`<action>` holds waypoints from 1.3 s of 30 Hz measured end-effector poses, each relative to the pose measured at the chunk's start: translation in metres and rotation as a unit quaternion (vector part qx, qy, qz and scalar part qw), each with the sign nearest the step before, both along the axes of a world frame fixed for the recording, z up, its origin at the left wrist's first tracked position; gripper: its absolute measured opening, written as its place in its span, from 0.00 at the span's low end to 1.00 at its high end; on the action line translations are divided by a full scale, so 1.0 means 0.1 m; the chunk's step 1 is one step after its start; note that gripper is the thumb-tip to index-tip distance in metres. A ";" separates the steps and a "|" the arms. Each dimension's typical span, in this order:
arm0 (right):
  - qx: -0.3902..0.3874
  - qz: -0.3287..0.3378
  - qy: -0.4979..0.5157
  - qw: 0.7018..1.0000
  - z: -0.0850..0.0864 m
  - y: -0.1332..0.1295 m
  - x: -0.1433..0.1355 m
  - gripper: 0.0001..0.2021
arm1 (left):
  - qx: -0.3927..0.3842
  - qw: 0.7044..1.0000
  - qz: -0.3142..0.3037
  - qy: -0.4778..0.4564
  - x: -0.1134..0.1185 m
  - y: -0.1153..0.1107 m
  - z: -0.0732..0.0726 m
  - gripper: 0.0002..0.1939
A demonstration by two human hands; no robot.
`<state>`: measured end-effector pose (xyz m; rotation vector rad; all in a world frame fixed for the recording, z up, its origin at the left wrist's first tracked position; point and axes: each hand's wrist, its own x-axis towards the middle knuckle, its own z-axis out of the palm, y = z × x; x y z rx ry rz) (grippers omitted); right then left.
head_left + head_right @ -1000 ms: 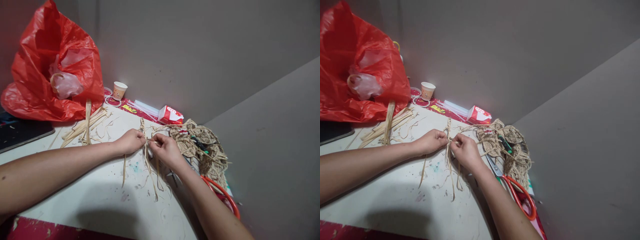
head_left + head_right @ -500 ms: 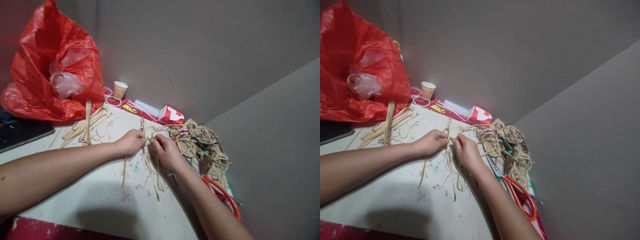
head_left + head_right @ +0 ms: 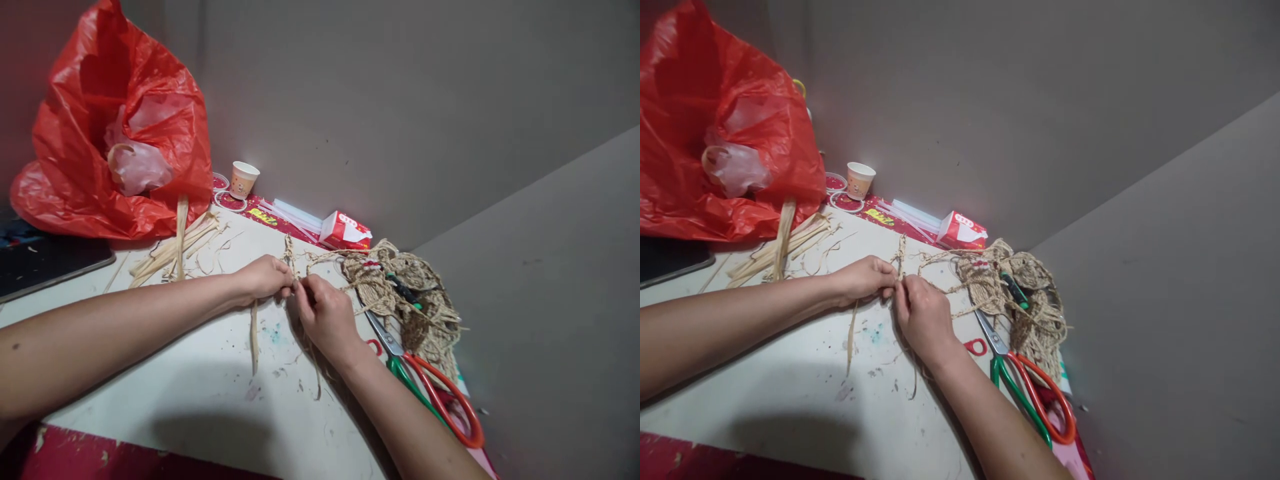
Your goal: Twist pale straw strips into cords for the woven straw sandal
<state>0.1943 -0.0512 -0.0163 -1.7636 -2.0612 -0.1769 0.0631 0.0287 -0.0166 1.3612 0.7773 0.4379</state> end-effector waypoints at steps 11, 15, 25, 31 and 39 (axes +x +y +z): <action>0.018 -0.022 -0.177 0.984 -0.01 -0.12 -0.05 0.09 | -0.080 0.996 -0.022 -0.025 0.00 0.00 0.03 0.12; 0.029 -0.023 -0.207 0.978 -0.05 -0.11 -0.11 0.07 | -0.096 0.995 0.009 -0.031 0.02 0.00 0.03 0.14; -0.046 0.026 0.150 0.987 0.47 -0.40 -0.06 0.12 | -0.100 0.995 0.014 -0.019 0.00 0.00 0.08 0.08; -0.204 -0.080 0.507 0.834 0.37 0.03 0.17 0.14 | -0.057 0.998 -0.002 -0.008 -0.03 0.03 0.09 0.10; -0.394 -0.003 0.619 0.679 0.13 0.18 0.08 0.22 | 0.107 0.994 -0.028 -0.004 -0.03 0.06 -0.03 0.10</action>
